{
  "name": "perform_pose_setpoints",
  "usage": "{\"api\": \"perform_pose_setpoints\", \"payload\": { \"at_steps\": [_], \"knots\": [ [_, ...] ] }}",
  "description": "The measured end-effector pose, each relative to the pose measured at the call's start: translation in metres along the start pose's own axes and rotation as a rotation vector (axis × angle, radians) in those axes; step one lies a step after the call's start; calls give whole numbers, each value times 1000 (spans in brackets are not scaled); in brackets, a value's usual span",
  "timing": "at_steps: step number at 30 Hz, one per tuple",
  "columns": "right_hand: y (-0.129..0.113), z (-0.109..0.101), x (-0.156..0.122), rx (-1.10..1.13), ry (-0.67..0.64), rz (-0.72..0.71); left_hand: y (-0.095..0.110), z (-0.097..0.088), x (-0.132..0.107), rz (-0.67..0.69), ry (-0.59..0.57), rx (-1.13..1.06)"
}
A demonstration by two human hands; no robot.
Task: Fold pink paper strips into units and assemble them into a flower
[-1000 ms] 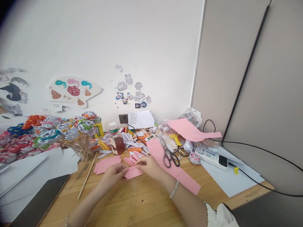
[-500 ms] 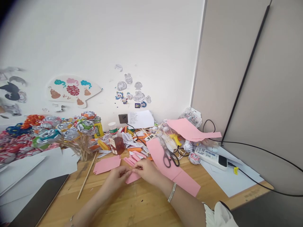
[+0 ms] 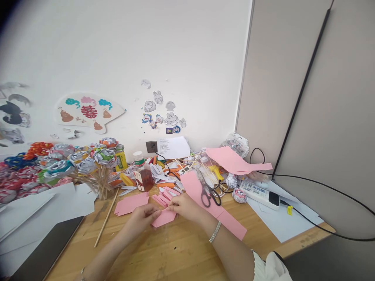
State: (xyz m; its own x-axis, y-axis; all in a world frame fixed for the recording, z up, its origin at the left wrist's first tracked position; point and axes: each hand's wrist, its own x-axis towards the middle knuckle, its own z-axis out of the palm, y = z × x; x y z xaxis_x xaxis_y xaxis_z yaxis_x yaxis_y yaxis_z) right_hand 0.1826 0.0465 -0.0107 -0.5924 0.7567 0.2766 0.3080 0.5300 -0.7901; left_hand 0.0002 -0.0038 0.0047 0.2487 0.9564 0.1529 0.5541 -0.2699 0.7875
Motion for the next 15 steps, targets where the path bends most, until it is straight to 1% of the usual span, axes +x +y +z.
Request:
{"api": "perform_pose_setpoints", "payload": {
  "at_steps": [3,6,7,11,13,15],
  "knots": [
    [0,-2,-1,21,-28,-3,0,-1,0,-11,-23,-45],
    [3,-2,-1,42,-44,5,2,-2,1,-19,-18,-61],
    [4,-2,-1,57,-47,14,3,-3,1,-34,-35,-79],
    [14,1,0,134,-65,79,5,-3,0,-138,-183,-228],
    [18,1,1,135,-54,91,5,-4,-1,-150,-208,-269],
    [19,1,2,104,-50,66,4,-4,-2,-138,-204,-276]
  ]
}}
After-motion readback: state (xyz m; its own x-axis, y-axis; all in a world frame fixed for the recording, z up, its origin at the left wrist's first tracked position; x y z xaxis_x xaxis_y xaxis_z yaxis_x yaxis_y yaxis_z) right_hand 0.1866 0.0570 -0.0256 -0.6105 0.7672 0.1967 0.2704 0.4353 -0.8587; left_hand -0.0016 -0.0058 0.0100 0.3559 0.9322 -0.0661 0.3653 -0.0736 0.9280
